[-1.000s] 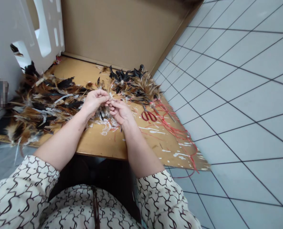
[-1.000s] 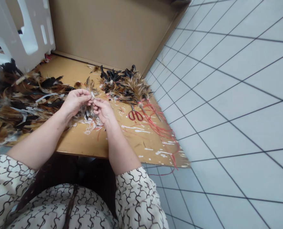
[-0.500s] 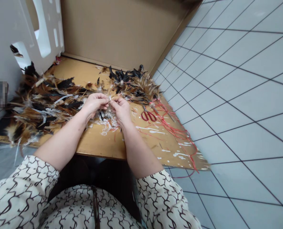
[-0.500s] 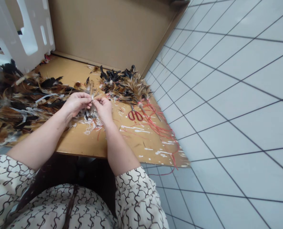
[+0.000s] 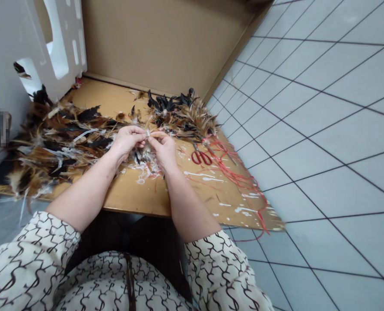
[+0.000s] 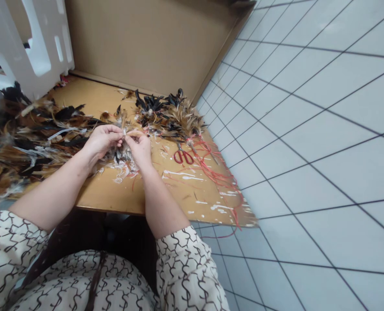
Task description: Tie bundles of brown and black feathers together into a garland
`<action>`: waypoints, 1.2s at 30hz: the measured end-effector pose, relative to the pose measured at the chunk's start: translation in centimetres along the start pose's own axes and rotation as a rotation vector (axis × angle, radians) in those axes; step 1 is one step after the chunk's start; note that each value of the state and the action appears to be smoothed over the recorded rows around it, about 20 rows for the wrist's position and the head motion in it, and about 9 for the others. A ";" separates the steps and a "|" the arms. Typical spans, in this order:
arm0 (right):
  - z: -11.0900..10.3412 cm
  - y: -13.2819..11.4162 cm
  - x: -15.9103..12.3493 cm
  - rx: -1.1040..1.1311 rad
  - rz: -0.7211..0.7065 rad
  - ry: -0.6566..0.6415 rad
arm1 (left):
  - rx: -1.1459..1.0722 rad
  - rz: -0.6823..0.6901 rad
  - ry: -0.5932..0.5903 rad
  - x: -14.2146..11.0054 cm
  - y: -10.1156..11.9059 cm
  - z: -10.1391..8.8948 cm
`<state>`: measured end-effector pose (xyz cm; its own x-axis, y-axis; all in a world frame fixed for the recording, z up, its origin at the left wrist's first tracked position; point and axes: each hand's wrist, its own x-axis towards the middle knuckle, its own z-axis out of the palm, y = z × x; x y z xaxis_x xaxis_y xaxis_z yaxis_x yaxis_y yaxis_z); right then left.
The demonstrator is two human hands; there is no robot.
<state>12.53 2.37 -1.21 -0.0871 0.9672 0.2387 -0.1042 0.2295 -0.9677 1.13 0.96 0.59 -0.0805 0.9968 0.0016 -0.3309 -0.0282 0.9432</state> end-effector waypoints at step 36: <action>-0.3 -0.4 0.0 -0.197 -0.069 0.071 | 0.406 0.376 0.062 -0.4 -0.6 0.4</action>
<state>12.90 2.28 -0.82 -0.0154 0.9522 0.3050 0.0882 0.3051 -0.9482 1.74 0.60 0.18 -0.1826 0.9170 0.3546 0.1189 -0.3374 0.9338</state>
